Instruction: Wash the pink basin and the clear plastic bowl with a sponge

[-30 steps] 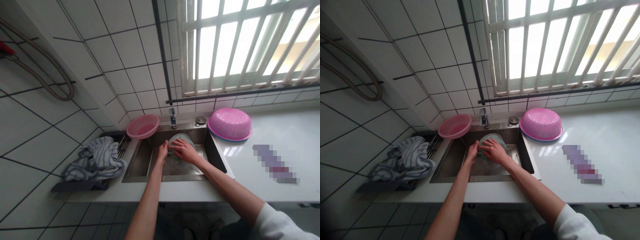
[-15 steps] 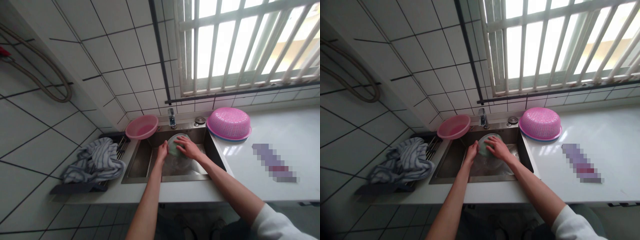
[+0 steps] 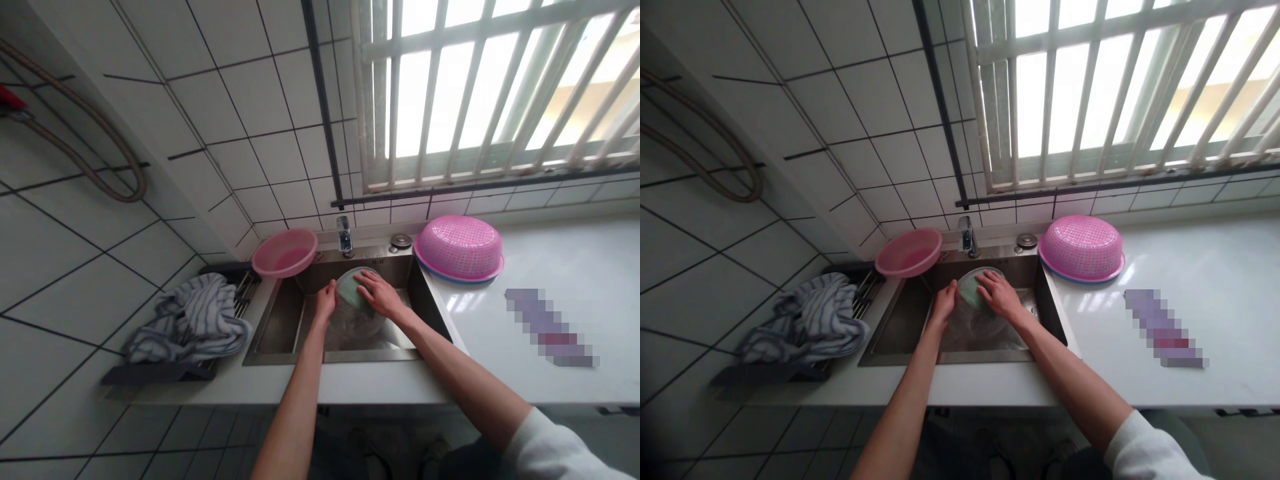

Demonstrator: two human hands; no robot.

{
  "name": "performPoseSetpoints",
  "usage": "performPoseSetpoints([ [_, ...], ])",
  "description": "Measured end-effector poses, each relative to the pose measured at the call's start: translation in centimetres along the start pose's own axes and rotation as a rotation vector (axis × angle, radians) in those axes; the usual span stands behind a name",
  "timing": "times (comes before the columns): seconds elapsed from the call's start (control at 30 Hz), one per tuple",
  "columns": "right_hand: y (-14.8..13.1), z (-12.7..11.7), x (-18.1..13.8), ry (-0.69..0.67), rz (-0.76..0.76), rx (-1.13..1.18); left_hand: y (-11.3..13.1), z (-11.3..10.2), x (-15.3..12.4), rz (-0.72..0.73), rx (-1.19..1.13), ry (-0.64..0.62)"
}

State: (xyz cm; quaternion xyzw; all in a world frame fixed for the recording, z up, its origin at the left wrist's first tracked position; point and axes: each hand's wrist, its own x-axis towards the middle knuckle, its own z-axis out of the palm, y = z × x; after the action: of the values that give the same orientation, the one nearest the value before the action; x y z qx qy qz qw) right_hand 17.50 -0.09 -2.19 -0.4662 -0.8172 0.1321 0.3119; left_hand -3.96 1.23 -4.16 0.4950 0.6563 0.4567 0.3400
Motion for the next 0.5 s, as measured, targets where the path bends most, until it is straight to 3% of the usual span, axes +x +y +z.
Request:
performPoseSetpoints([
  [0.17, -1.9, 0.4, -0.5, -0.084, -0.286, -0.070, 0.1, -0.1, 0.0, 0.045, -0.004, 0.020],
  [0.23, -1.6, 0.4, -0.3, -0.089, -0.324, -0.031, 0.0, -0.2, -0.1, 0.055, -0.010, 0.010],
  [0.4, 1.6, 0.1, 0.3, 0.052, 0.066, 0.101, -0.3, 0.2, 0.0, 0.032, 0.032, -0.013],
  [0.5, 1.2, 0.5, 0.0, 0.040, 0.022, 0.056, 0.0, 0.2, 0.1, 0.026, 0.037, -0.004],
])
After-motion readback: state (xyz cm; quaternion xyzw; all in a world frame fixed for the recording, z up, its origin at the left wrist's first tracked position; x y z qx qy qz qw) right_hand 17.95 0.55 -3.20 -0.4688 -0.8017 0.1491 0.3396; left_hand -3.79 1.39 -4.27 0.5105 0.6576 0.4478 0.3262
